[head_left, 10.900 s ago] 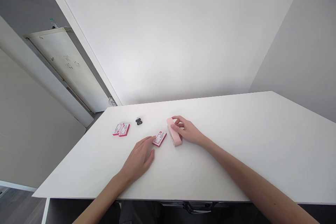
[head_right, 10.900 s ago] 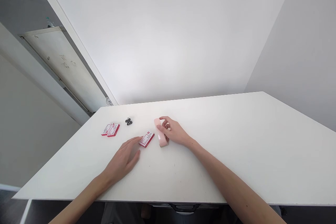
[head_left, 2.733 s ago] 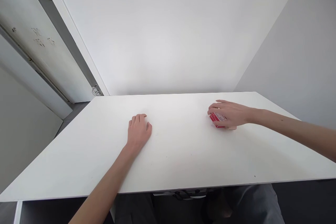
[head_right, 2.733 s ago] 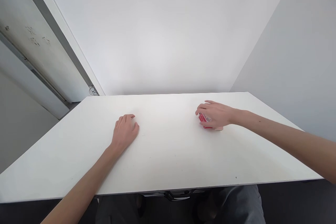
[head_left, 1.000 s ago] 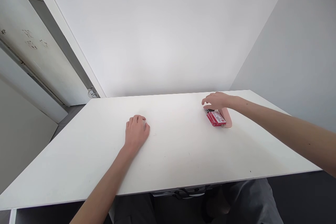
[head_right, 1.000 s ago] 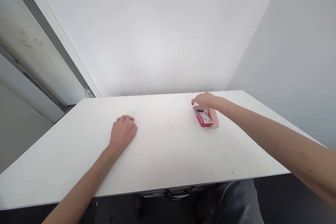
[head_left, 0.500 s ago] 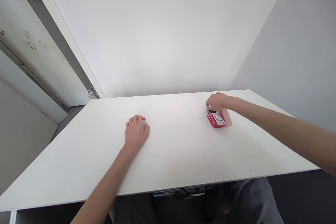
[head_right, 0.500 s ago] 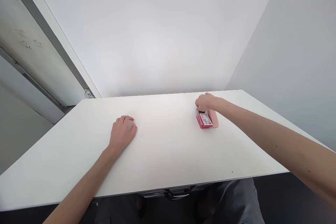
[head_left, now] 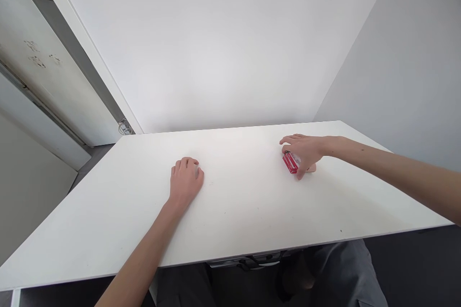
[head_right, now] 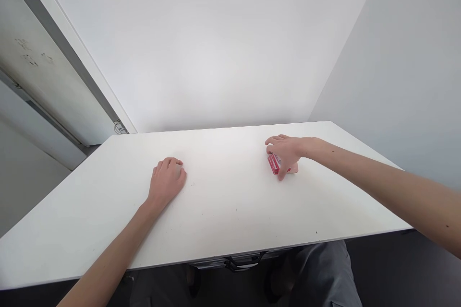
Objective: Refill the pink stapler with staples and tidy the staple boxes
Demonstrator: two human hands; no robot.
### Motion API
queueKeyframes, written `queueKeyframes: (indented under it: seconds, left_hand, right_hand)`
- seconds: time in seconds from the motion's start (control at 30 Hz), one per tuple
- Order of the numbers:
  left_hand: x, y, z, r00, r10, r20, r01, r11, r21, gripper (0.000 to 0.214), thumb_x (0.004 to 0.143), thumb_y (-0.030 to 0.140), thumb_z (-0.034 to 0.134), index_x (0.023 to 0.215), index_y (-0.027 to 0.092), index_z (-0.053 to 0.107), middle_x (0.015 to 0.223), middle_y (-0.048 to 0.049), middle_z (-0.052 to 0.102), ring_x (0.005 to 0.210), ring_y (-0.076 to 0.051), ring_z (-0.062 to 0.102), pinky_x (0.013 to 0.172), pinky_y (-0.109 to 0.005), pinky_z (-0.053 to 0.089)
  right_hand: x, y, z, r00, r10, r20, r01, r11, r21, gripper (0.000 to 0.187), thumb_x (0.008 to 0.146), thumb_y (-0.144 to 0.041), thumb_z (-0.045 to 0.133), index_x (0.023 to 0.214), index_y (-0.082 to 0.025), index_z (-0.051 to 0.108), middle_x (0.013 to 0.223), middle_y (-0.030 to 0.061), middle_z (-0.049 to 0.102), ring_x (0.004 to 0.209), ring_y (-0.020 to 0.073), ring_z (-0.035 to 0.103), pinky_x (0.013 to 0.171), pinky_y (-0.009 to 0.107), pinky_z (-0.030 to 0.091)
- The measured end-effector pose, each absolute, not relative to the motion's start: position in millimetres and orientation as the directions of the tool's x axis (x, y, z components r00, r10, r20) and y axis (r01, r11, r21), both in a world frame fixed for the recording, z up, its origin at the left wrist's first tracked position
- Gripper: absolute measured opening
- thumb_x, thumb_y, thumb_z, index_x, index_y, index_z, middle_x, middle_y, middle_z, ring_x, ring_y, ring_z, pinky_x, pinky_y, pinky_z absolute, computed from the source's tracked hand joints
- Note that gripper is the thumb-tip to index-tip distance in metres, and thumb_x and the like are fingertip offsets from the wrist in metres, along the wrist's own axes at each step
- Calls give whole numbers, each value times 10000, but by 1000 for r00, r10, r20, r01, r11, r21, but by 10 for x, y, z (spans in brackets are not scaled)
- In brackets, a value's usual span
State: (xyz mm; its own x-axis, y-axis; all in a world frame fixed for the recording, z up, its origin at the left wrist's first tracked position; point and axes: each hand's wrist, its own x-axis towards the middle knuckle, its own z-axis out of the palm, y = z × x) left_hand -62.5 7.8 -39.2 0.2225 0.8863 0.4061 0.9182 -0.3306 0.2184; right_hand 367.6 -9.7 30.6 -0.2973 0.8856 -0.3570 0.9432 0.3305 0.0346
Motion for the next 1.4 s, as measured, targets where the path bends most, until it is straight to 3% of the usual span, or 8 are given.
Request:
queueKeyframes:
  seconds: [0.33, 0.77, 1.0, 1.13, 1.27, 1.4]
  left_hand:
    - [-642, 81, -391, 219, 894, 392, 921, -322, 218, 212, 941, 247, 452, 1055, 209, 627, 1204, -124, 675, 1123, -312, 618, 979, -476, 480]
    - [-620, 68, -373, 220, 897, 383, 924, -318, 212, 236, 945, 237, 445, 1077, 191, 635, 1213, -129, 671, 1119, -308, 610, 992, -472, 473]
    - [-624, 71, -365, 226, 895, 384, 922, -324, 212, 231, 942, 242, 461, 1079, 199, 643, 1209, -130, 668, 1118, -312, 617, 986, -474, 474]
    - [-632, 69, -359, 228, 893, 388, 921, -327, 212, 230, 940, 247, 462, 1075, 204, 643, 1206, -128, 669, 1110, -310, 623, 980, -470, 480]
    - [-629, 66, -350, 224, 894, 388, 923, -323, 211, 225, 935, 243, 461, 1068, 205, 639, 1197, -125, 673, 1103, -311, 627, 977, -475, 483]
    - [-617, 75, -347, 224, 895, 385, 920, -324, 218, 214, 933, 249, 465, 1063, 203, 629, 1199, -127, 672, 1108, -317, 624, 978, -487, 486]
  right_hand:
    - [3756, -25, 162, -319, 892, -321, 943, 334, -12, 771, 506, -679, 843, 1164, -293, 737, 1606, 103, 416, 1448, 505, 380, 1047, 579, 461]
    - [3730, -89, 204, -278, 877, -393, 945, 322, 49, 700, 531, -527, 867, 1176, -309, 707, 1616, 102, 401, 1448, 482, 374, 976, 545, 487]
    - [3595, -160, 245, -262, 888, -379, 956, 292, 24, 716, 596, -679, 799, 1190, -289, 715, 1614, 107, 411, 1466, 501, 323, 1008, 581, 461]
    - [3571, -172, 264, -266, 880, -393, 950, 308, 45, 644, 609, -618, 803, 1148, -278, 711, 1614, 113, 402, 1470, 493, 315, 998, 571, 469]
    - [3567, -178, 291, -262, 878, -400, 951, 305, 47, 705, 576, -529, 836, 1217, -270, 697, 1622, 134, 387, 1485, 506, 289, 1012, 591, 463]
    - [3415, -240, 301, -300, 884, -359, 945, 328, 18, 870, 624, -579, 830, 1414, -286, 617, 1654, 148, 363, 1522, 522, 251, 1133, 680, 335]
